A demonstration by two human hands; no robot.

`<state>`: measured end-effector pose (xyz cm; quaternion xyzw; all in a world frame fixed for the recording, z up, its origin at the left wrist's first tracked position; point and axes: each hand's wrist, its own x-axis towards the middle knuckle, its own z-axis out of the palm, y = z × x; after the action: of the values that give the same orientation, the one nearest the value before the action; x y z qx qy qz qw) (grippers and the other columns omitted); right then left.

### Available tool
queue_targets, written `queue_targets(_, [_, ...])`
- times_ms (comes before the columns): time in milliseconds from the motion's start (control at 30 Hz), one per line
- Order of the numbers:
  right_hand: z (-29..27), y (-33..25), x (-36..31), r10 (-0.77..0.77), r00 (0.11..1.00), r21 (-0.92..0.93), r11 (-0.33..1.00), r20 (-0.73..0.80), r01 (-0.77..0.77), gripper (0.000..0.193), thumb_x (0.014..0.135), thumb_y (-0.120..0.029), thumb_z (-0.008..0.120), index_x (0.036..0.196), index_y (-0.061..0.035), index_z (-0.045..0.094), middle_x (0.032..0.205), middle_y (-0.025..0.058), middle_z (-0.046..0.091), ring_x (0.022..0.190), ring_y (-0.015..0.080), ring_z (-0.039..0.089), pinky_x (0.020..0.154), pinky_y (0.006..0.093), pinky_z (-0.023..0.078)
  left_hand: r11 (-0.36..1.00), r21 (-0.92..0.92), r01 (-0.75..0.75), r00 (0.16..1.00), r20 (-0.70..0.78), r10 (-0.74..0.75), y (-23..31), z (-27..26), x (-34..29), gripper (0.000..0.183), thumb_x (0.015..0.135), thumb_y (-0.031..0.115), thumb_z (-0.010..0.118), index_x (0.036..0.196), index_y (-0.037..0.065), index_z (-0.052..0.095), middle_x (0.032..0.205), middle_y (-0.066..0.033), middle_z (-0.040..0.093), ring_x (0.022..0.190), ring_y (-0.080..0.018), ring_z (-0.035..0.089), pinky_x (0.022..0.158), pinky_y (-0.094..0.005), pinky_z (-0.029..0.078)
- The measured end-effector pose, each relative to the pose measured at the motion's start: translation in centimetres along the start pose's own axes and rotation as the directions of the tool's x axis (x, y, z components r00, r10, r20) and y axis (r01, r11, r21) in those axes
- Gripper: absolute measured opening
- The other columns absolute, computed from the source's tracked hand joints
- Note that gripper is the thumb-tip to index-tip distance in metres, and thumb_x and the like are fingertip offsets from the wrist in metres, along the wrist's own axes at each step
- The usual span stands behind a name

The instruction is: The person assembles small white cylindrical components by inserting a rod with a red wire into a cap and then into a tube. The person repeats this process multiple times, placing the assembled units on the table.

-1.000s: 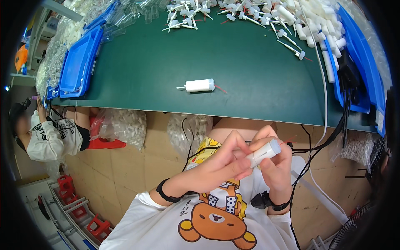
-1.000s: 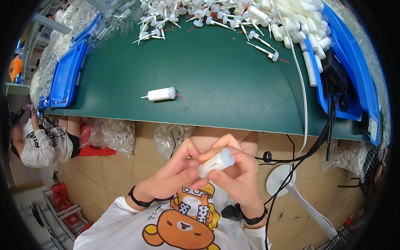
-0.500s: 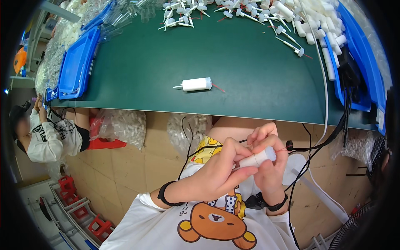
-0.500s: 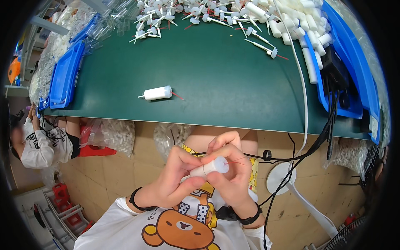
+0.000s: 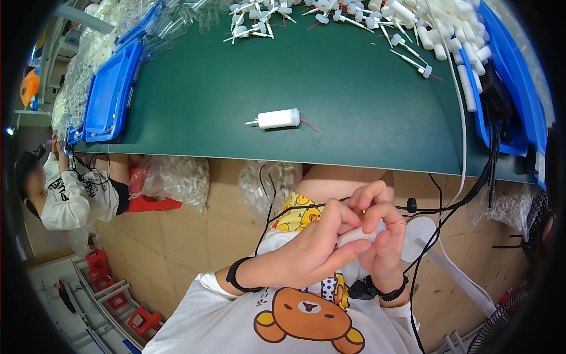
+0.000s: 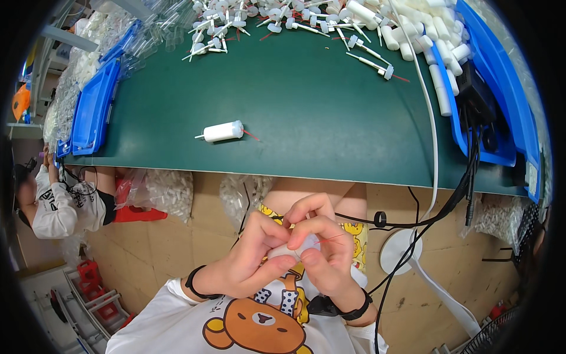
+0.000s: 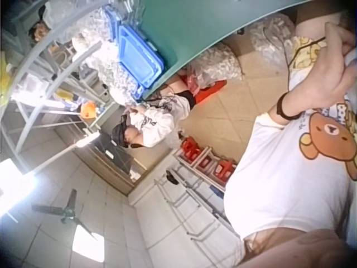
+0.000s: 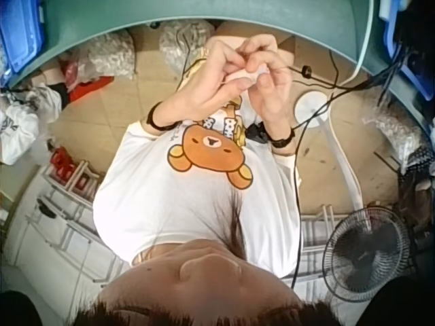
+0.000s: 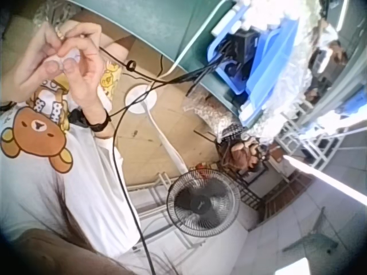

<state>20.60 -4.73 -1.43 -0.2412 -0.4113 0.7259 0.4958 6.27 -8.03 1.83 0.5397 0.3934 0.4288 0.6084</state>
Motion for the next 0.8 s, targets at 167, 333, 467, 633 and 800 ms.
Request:
queue_targets(167, [0.7, 0.3, -0.2, 0.020, 1.000, 0.096, 0.995, -0.009, -0.019, 0.033, 0.085, -0.036, 0.063, 0.086, -0.0036, 0.061, 0.107, 0.0109, 0.044, 0.099, 0.0209, 0.046, 0.091, 0.0363, 0.037, 0.996, -0.056, -0.065, 0.998, -0.010, 0.065, -0.4, 0.3, 0.0, 0.023, 0.095, 0.005, 0.050, 0.105, 0.000, 0.029, 0.114, -0.0236, 0.053, 0.108, -0.0241, 0.056, 0.093, -0.0342, 0.041])
queue_targets(333, [0.6, 0.3, -0.5, 0.038, 0.999, 0.067, 0.997, 0.001, -0.038, 0.034, 0.087, -0.036, 0.061, 0.088, -0.0024, 0.062, 0.107, 0.0120, 0.045, 0.101, 0.0207, 0.045, 0.091, 0.0365, 0.037, 0.995, -0.085, -0.054, 0.999, 0.001, 0.054, -0.2, 0.2, 0.0, 0.021, 0.095, 0.004, 0.047, 0.104, 0.001, 0.028, 0.117, -0.0248, 0.051, 0.110, -0.0230, 0.054, 0.094, -0.0335, 0.040])
queue_targets(467, [0.4, 0.4, -0.4, 0.029, 1.000, 0.023, 0.999, 0.009, -0.029, 0.041, 0.090, -0.039, 0.054, 0.097, 0.0003, 0.064, 0.112, 0.0147, 0.045, 0.103, 0.0224, 0.046, 0.092, 0.0375, 0.037, 0.987, -0.144, -0.069, 0.998, -0.020, 0.067, -0.3, 0.5, 0.5, 0.020, 0.096, 0.004, 0.045, 0.103, 0.002, 0.027, 0.122, -0.0251, 0.050, 0.112, -0.0228, 0.053, 0.096, -0.0333, 0.038])
queue_targets(633, [-0.5, 0.0, -0.3, 0.060, 0.993, 0.069, 0.995, 0.104, -0.068, 0.049, 0.091, -0.040, 0.045, 0.106, 0.0035, 0.063, 0.121, 0.0186, 0.043, 0.109, 0.0271, 0.047, 0.094, 0.0399, 0.037, 0.968, -0.218, -0.123, 0.992, -0.005, 0.125, -1.1, 0.7, 0.8, 0.018, 0.095, 0.002, 0.042, 0.103, 0.002, 0.025, 0.126, -0.0240, 0.049, 0.120, -0.0246, 0.045, 0.100, -0.0353, 0.035])
queue_targets(800, [0.2, 0.5, -0.5, 0.122, 0.991, 0.172, 0.977, 0.059, -0.130, 0.046, 0.089, -0.036, 0.045, 0.111, 0.0010, 0.060, 0.121, 0.0177, 0.044, 0.108, 0.0254, 0.048, 0.094, 0.0376, 0.039, 0.990, -0.113, -0.082, 0.997, -0.015, 0.080, -0.5, 0.5, 1.1, 0.017, 0.095, 0.002, 0.041, 0.102, 0.001, 0.026, 0.125, -0.0233, 0.049, 0.124, -0.0265, 0.039, 0.100, -0.0359, 0.034])
